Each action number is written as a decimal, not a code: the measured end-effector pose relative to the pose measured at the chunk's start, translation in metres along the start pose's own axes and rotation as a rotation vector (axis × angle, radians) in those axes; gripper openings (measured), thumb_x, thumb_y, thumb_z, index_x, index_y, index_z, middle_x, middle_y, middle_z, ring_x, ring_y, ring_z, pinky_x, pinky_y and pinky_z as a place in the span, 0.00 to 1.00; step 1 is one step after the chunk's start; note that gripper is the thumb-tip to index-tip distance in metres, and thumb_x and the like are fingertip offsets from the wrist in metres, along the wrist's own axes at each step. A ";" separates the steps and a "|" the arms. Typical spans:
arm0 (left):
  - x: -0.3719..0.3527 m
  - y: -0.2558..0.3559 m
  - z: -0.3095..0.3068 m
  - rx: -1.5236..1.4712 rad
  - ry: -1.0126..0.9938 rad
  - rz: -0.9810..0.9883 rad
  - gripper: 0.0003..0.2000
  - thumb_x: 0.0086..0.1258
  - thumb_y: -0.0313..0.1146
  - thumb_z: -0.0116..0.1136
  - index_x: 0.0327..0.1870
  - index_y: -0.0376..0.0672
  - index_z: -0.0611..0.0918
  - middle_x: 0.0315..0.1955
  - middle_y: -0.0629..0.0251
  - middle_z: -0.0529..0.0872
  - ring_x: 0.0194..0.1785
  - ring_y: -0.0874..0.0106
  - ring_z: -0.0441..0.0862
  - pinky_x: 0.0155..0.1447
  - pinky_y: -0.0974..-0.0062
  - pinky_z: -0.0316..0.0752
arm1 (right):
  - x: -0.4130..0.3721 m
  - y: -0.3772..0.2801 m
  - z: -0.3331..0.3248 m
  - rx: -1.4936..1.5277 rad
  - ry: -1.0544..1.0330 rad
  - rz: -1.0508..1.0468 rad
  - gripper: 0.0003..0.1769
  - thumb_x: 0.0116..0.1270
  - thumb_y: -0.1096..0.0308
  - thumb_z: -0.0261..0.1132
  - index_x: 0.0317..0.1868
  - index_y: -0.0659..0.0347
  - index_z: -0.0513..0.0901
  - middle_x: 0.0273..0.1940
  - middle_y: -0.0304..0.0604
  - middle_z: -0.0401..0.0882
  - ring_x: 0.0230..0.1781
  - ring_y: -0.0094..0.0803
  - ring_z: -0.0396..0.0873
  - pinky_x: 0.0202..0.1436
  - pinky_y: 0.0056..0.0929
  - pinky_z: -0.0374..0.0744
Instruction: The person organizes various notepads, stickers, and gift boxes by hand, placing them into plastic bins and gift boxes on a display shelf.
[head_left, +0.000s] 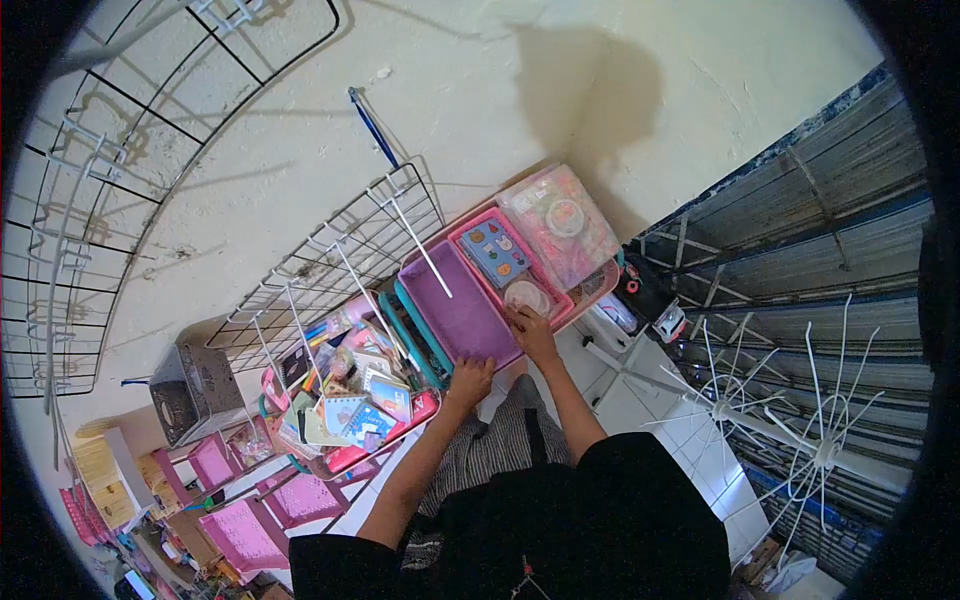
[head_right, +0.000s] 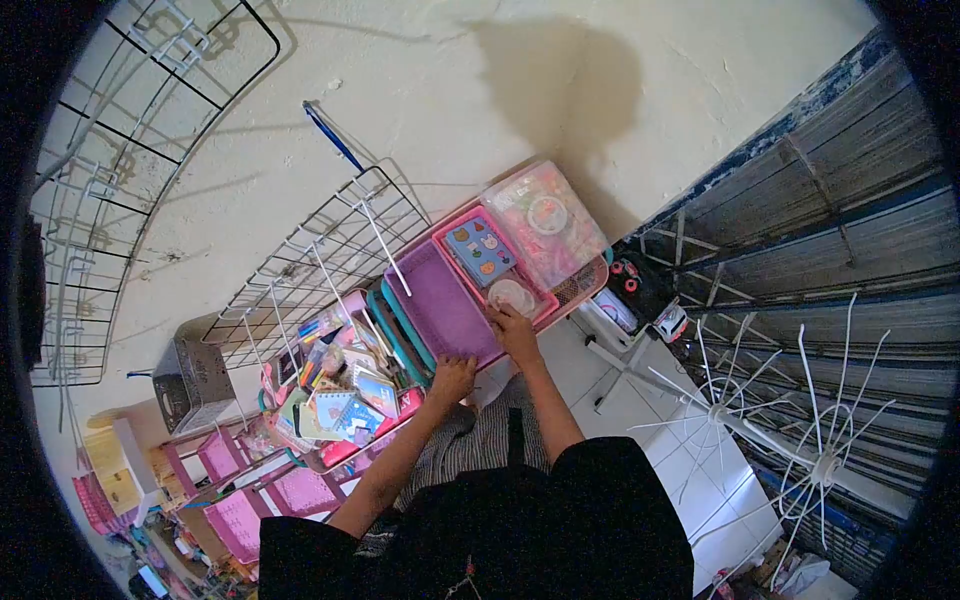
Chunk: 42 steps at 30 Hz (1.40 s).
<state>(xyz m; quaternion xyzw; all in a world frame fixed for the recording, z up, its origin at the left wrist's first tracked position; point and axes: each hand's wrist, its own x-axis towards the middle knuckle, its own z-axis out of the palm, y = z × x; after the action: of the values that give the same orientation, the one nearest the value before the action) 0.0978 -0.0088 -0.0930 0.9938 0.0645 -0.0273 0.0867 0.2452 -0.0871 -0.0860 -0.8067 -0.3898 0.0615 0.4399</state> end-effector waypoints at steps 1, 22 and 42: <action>0.001 0.000 0.003 0.035 0.035 0.005 0.12 0.49 0.31 0.41 0.34 0.39 0.71 0.20 0.60 0.77 0.25 0.66 0.75 0.35 0.64 0.64 | -0.001 0.000 0.000 -0.012 -0.016 -0.013 0.17 0.46 0.76 0.56 0.41 0.56 0.74 0.26 0.44 0.69 0.25 0.38 0.71 0.27 0.30 0.71; 0.042 -0.030 -0.020 -0.537 -0.370 0.053 0.15 0.44 0.31 0.50 0.35 0.36 0.72 0.30 0.50 0.76 0.35 0.54 0.73 0.39 0.64 0.68 | -0.011 -0.004 0.020 -0.220 -0.069 0.084 0.21 0.50 0.72 0.51 0.48 0.53 0.66 0.37 0.47 0.66 0.29 0.42 0.72 0.29 0.35 0.72; 0.149 -0.081 -0.021 -0.121 0.255 -0.373 0.31 0.58 0.46 0.37 0.57 0.34 0.47 0.58 0.56 0.44 0.62 0.64 0.40 0.61 0.64 0.36 | -0.009 -0.021 0.035 -0.340 0.013 0.189 0.31 0.44 0.77 0.52 0.53 0.49 0.61 0.34 0.51 0.62 0.31 0.44 0.67 0.32 0.34 0.69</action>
<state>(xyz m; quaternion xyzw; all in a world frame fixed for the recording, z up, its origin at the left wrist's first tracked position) 0.2350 0.0923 -0.0961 0.9531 0.2590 0.0867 0.1306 0.2116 -0.0633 -0.0939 -0.9027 -0.3142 0.0306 0.2922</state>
